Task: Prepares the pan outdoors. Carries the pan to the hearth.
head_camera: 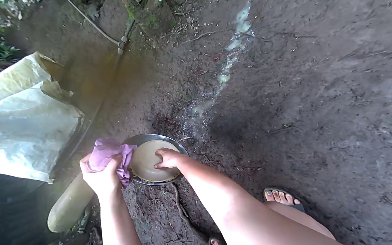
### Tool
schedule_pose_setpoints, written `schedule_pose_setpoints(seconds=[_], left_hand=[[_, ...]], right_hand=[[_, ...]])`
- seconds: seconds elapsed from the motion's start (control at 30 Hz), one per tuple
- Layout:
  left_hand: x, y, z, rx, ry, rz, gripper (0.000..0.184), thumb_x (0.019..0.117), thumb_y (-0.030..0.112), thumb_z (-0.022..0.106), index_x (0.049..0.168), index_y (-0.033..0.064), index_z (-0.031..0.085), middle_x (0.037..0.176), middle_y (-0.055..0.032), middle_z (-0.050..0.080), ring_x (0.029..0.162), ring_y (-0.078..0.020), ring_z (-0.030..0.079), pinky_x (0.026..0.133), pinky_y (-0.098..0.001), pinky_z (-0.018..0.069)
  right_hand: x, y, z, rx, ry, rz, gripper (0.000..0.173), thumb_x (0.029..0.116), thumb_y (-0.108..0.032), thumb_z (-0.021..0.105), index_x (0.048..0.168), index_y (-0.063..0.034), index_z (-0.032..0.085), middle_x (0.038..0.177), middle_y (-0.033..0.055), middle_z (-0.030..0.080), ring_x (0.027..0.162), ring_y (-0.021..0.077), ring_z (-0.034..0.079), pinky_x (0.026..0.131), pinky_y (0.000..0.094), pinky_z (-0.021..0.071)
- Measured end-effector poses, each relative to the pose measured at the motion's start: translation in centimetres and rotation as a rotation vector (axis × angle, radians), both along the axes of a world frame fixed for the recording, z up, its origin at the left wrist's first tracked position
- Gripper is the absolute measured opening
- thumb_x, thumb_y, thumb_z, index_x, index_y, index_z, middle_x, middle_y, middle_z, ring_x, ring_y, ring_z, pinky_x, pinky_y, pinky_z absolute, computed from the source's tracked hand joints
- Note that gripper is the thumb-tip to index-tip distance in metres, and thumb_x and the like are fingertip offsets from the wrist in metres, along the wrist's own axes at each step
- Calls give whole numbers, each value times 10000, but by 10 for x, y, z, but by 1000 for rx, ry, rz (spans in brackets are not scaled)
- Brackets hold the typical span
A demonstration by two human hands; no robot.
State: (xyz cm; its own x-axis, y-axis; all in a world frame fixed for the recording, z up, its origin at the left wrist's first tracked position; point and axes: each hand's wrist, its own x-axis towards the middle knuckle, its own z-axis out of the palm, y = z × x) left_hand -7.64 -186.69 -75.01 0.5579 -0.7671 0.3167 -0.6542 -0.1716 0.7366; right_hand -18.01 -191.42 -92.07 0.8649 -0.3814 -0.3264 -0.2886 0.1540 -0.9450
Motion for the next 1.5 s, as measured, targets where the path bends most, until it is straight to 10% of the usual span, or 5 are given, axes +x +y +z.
schedule_pose_setpoints(seconds=[1.5], left_hand=[[4,-8,6,32,-55,-40,662,600,54,776,1192,34,481,994,-19,664,907,-87,686,772,-287,599]], right_hand=[[11,1,-3,39,-40,-25,737,959,-411,709,1547,-82,412,1615,203,355,1520,334,309,1223,530,280]])
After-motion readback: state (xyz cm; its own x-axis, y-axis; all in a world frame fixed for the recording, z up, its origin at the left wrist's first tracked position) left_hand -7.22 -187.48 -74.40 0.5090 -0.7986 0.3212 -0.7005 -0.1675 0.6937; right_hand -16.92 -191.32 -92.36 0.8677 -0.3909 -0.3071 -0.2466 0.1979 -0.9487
